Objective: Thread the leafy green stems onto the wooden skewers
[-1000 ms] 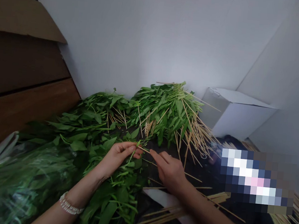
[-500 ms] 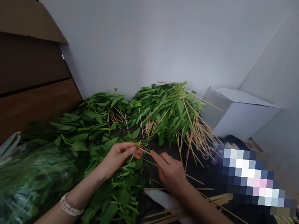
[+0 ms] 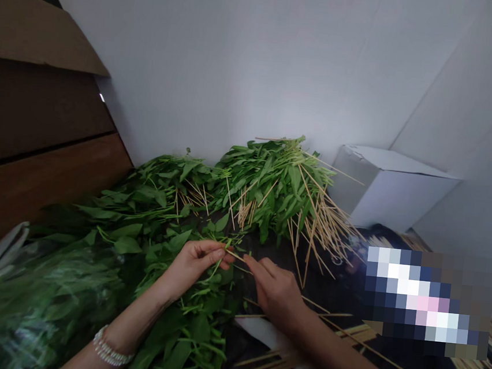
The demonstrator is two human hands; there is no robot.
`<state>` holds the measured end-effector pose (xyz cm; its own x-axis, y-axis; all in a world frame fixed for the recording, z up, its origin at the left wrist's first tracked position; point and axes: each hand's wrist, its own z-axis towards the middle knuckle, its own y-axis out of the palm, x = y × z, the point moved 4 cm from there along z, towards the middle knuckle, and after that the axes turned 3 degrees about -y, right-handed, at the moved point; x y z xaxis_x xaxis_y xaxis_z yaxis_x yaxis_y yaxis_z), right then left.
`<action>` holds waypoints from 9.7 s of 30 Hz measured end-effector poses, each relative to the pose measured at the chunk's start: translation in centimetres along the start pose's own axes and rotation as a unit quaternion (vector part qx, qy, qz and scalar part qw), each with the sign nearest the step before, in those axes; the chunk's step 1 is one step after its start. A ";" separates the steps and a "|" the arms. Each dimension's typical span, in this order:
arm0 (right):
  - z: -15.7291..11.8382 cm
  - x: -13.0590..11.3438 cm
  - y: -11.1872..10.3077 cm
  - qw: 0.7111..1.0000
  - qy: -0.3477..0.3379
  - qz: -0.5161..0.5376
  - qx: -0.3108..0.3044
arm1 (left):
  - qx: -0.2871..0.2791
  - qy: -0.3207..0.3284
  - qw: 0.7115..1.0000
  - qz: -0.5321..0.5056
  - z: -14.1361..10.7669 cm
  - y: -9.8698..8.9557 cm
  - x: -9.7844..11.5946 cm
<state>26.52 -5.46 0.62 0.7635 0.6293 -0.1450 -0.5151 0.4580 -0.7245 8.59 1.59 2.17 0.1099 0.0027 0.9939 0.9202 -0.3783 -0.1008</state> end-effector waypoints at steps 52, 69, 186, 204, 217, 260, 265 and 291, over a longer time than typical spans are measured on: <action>0.5 1.7 -1.0 0.991 0.088 0.065 0.073 | 0.082 0.194 0.781 0.587 1.2 -6.6 0.9; 0.3 1.3 -0.4 0.993 0.068 0.093 0.039 | 0.150 0.073 0.986 0.004 0.7 -5.2 1.6; 0.1 2.6 -0.6 0.983 0.144 0.101 0.053 | 0.146 0.252 0.795 0.532 0.5 -4.2 1.4; 0.0 1.2 0.3 0.987 0.077 0.143 -0.013 | 0.194 0.212 0.911 0.297 -0.3 -4.6 2.7; -0.1 1.0 0.7 0.985 0.072 0.153 -0.043 | 0.142 0.096 0.984 0.053 -0.1 -3.3 1.9; -0.3 0.6 0.9 0.991 0.043 0.124 -0.040 | 0.092 0.045 0.994 0.035 -0.1 -2.7 1.7; -0.4 0.7 1.2 0.991 0.046 0.117 -0.051 | 0.072 0.040 0.995 0.065 -0.1 -2.6 1.7; -0.1 0.3 1.3 0.988 0.048 0.126 -0.070 | 0.033 0.069 0.989 0.128 -0.3 -1.8 2.1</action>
<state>26.16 -4.73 -0.48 0.6542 0.6472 -0.3913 -0.6402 0.1985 -0.7421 7.11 1.99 4.47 0.2937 -0.2143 0.9316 0.8919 -0.2893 -0.3477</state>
